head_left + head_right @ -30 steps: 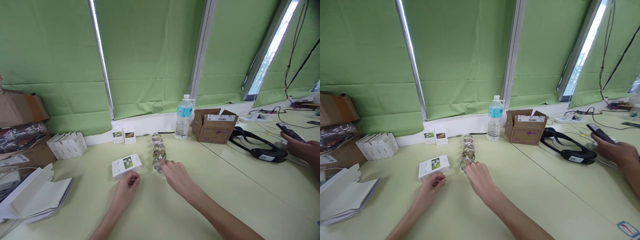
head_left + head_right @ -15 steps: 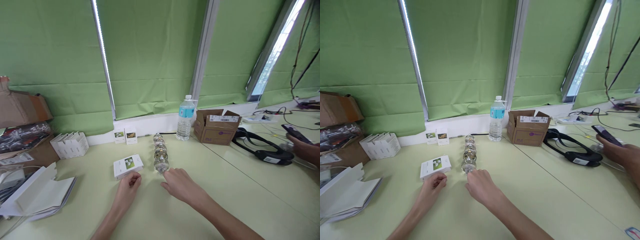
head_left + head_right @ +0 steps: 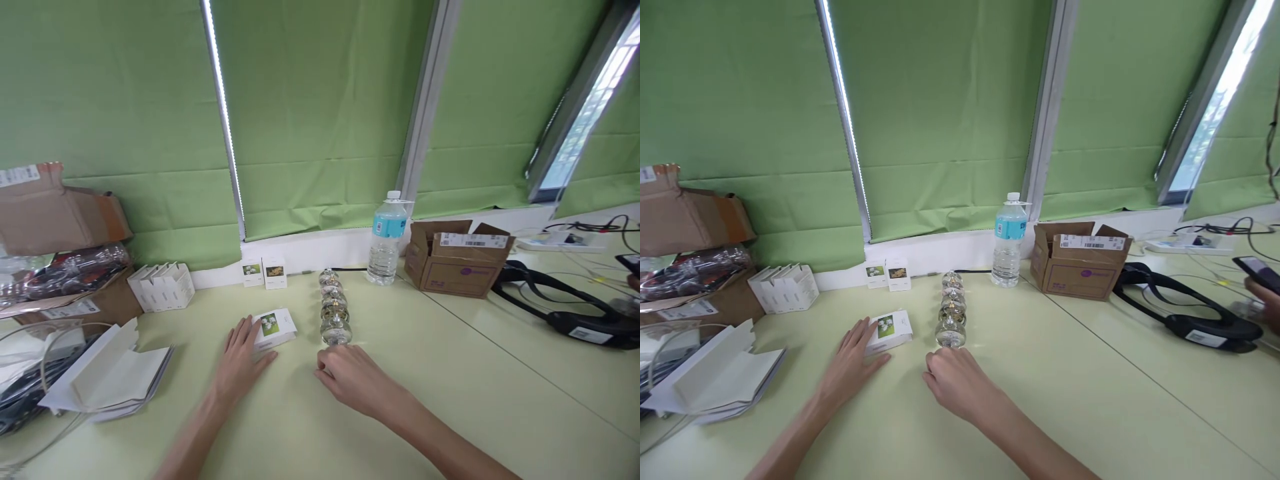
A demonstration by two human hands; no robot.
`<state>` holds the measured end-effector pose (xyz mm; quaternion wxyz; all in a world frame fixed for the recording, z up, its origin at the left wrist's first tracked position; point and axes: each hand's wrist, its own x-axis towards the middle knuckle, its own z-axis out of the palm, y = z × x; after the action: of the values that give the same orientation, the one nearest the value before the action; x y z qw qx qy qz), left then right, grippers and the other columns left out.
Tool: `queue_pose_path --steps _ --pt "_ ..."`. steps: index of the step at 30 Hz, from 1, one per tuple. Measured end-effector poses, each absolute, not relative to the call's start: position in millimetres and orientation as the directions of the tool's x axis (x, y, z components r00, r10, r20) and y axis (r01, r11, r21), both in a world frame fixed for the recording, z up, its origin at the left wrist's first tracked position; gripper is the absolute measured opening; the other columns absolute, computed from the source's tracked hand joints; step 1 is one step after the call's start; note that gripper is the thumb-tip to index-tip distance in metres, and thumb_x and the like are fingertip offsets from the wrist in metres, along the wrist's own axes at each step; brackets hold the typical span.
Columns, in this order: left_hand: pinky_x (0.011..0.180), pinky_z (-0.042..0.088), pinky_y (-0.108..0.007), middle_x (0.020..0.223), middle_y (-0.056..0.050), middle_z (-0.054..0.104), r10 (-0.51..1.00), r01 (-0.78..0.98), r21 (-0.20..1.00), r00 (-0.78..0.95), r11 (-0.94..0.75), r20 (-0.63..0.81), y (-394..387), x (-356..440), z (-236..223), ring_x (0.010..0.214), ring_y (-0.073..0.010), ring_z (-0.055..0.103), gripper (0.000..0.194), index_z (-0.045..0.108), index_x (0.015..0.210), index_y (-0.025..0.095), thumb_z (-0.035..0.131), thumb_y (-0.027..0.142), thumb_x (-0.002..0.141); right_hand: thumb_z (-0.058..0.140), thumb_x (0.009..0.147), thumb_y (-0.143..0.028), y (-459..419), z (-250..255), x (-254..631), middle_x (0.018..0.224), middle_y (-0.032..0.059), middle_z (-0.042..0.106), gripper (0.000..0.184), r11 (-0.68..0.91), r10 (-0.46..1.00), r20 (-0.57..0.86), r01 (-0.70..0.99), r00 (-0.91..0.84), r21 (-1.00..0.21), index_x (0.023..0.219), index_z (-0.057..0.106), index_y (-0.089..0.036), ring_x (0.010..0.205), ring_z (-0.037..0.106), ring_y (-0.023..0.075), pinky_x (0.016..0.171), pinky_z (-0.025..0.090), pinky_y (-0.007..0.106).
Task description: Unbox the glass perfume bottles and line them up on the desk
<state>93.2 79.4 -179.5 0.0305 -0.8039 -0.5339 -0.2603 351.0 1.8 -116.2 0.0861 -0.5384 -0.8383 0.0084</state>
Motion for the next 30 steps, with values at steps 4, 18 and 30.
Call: queue_pose_path --steps 4,18,30 --pt "0.109 0.034 -0.042 0.148 -0.007 0.04 0.869 0.877 0.256 0.285 -0.407 0.405 86.1 80.6 -176.6 0.136 -0.028 0.035 0.064 0.041 0.138 0.025 0.054 0.055 0.083 0.041 0.093 -0.022 4.5 -120.5 350.6 0.074 0.005 0.068 0.028 0.456 0.886 0.144 0.884 -0.441 -0.101 0.075 0.063 -0.018 0.068 0.062 0.0179 0.056 0.027 0.028" --pt "0.111 0.026 -0.045 0.144 -0.01 0.045 0.93 0.857 0.42 0.159 -0.297 0.331 94.1 64.8 -157.5 0.134 -0.0313 0.036 0.064 0.049 0.131 0.021 0.066 0.045 0.074 0.037 0.095 -0.021 5.4 -130.5 345.7 0.073 0.0012 0.065 0.029 0.551 0.827 0.199 0.828 -0.526 -0.1 0.071 0.055 -0.019 0.066 0.058 0.0155 0.057 0.025 0.029" --pt "0.074 0.055 -0.035 0.102 -0.011 0.071 0.979 0.407 0.891 0.068 -0.203 0.193 80.8 69.6 -128.6 0.089 -0.0252 0.068 0.045 0.06 0.112 0.014 0.049 0.049 0.085 0.037 0.096 -0.023 8.3 -132.5 342.9 0.079 0.0016 0.066 0.028 0.542 0.836 0.194 0.827 -0.513 -0.148 0.078 0.058 -0.02 0.072 0.06 0.0168 0.062 0.031 0.028"
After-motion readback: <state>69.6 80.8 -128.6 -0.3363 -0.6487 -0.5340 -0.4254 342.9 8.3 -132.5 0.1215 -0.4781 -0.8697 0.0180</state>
